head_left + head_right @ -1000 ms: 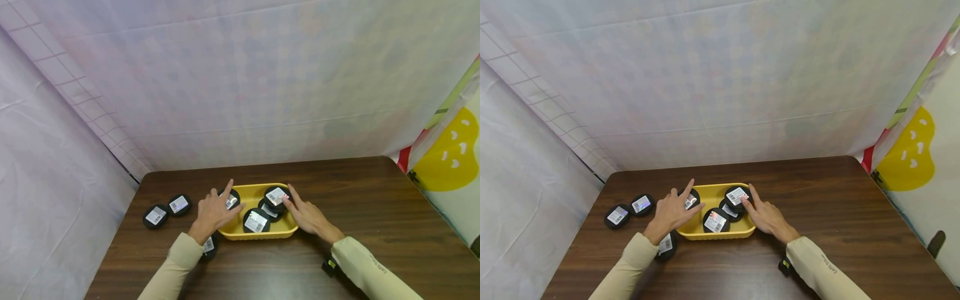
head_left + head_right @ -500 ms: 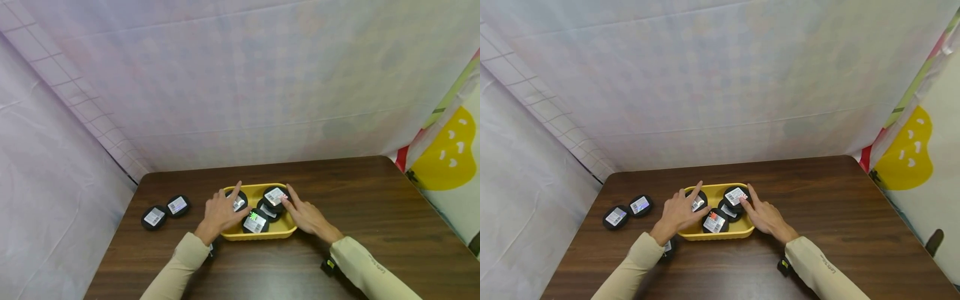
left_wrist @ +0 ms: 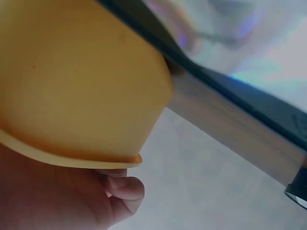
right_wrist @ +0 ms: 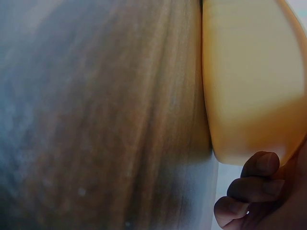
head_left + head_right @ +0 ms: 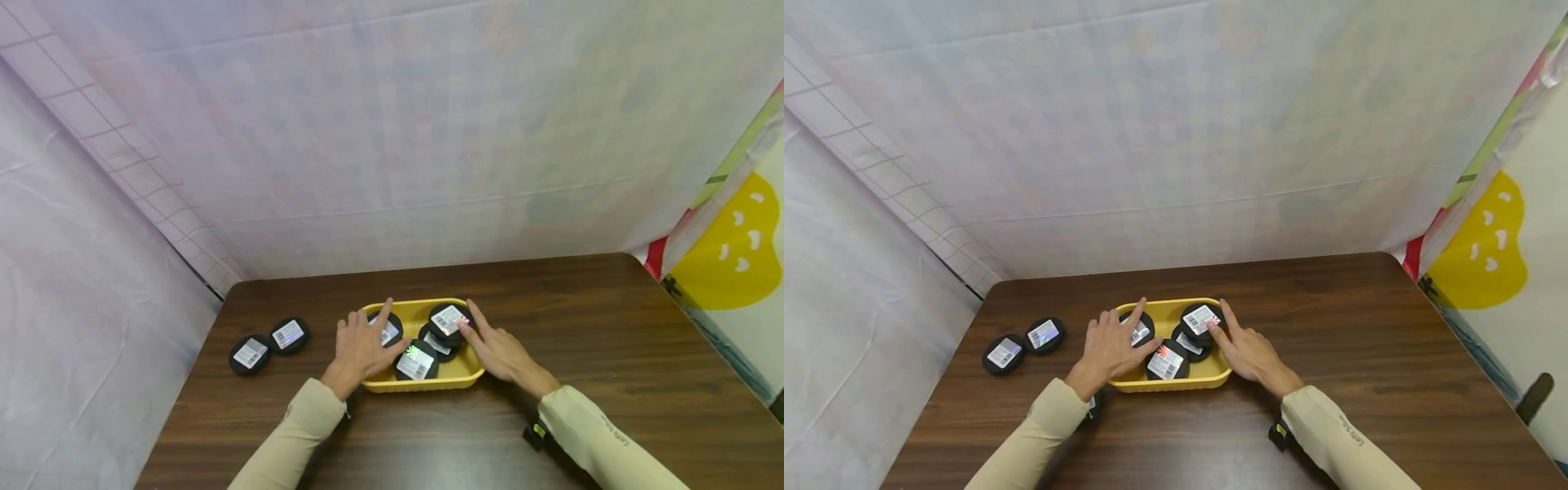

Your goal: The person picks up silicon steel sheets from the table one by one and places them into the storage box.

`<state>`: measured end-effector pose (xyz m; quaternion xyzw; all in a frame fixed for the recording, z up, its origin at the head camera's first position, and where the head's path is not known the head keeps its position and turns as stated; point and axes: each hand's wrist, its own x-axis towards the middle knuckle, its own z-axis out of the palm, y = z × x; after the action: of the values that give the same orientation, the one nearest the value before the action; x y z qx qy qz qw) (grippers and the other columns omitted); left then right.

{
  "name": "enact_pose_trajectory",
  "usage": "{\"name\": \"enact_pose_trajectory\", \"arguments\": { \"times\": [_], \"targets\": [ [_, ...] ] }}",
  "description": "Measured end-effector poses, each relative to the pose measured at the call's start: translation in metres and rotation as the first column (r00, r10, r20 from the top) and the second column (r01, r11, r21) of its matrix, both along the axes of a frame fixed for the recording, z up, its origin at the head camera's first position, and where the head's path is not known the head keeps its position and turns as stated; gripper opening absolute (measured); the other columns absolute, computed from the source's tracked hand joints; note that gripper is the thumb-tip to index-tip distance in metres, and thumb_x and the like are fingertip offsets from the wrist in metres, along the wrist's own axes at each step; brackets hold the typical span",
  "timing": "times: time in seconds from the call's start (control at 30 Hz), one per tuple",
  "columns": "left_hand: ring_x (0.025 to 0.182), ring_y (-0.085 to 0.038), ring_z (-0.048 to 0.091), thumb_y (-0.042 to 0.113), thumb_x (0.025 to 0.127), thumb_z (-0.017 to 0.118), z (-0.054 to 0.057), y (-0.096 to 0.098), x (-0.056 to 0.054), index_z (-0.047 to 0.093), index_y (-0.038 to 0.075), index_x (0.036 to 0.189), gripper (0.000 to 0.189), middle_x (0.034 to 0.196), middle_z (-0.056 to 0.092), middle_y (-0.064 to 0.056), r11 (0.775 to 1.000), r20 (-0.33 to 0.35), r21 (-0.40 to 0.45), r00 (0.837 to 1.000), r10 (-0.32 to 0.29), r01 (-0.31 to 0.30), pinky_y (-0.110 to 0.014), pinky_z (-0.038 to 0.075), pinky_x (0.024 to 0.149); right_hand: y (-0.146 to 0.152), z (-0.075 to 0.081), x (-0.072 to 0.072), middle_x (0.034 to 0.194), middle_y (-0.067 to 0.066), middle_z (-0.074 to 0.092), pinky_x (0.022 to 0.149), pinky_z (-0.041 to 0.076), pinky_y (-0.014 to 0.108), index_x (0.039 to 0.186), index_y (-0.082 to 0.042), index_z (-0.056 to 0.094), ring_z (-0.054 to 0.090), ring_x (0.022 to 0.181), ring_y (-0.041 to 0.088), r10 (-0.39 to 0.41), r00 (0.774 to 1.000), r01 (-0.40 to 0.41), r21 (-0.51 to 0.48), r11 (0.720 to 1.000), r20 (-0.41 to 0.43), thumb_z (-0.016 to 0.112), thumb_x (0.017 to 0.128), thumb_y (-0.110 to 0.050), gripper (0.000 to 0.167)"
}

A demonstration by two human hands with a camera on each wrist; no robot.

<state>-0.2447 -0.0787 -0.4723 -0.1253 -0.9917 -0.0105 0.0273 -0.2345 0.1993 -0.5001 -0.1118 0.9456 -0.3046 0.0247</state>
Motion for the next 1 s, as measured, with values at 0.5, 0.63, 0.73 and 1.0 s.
{"name": "enact_pose_trajectory", "arguments": {
  "times": [0.5, 0.63, 0.73, 1.0],
  "targets": [
    [0.090, -0.027, 0.044, 0.083, 0.087, 0.031, -0.0030, -0.0033, 0.0037, 0.023, 0.031, 0.159, 0.089, 0.108, 0.058, -0.015, 0.995, -0.046, -0.101, 0.999, -0.011, 0.006, -0.039, 0.030, 0.074, -0.0003, 0.0001, -0.0004, 0.118, 0.036, 0.062, 0.085, 0.048, 0.058, 0.160, -0.015, 0.013, 0.067, 0.093, 0.039, -0.002, 1.000, 0.002, -0.006, 1.000, 0.012, 0.026, 0.105, -0.057, 0.071],
    [0.100, -0.028, 0.046, 0.083, 0.087, 0.030, -0.0033, -0.0035, 0.0054, 0.019, 0.033, 0.159, 0.089, 0.119, 0.056, -0.016, 0.992, -0.018, -0.128, 1.000, -0.011, 0.009, -0.042, 0.032, 0.079, -0.0003, -0.0005, -0.0009, 0.117, 0.036, 0.062, 0.084, 0.048, 0.057, 0.160, -0.015, 0.012, 0.067, 0.091, 0.038, 0.001, 1.000, -0.001, -0.004, 1.000, 0.015, 0.025, 0.105, -0.057, 0.071],
    [0.106, -0.030, 0.046, 0.083, 0.087, 0.029, -0.0026, -0.0034, 0.0061, 0.017, 0.033, 0.159, 0.089, 0.125, 0.054, -0.017, 0.989, 0.006, -0.147, 1.000, -0.011, 0.011, -0.043, 0.033, 0.082, -0.0002, -0.0008, -0.0009, 0.117, 0.035, 0.062, 0.083, 0.049, 0.057, 0.160, -0.015, 0.012, 0.067, 0.090, 0.037, 0.000, 1.000, 0.000, -0.004, 1.000, 0.018, 0.025, 0.105, -0.057, 0.071],
    [0.114, -0.031, 0.044, 0.080, 0.091, 0.029, 0.0005, -0.0029, 0.0075, 0.026, 0.032, 0.158, 0.082, 0.131, 0.052, -0.017, 0.987, 0.042, -0.160, 0.999, -0.026, 0.032, -0.047, 0.033, 0.091, 0.0001, -0.0005, -0.0007, 0.115, 0.036, 0.063, 0.082, 0.049, 0.056, 0.160, -0.014, 0.013, 0.067, 0.088, 0.036, -0.003, 1.000, 0.003, -0.005, 1.000, 0.012, 0.026, 0.105, -0.056, 0.070]
  ]
}}
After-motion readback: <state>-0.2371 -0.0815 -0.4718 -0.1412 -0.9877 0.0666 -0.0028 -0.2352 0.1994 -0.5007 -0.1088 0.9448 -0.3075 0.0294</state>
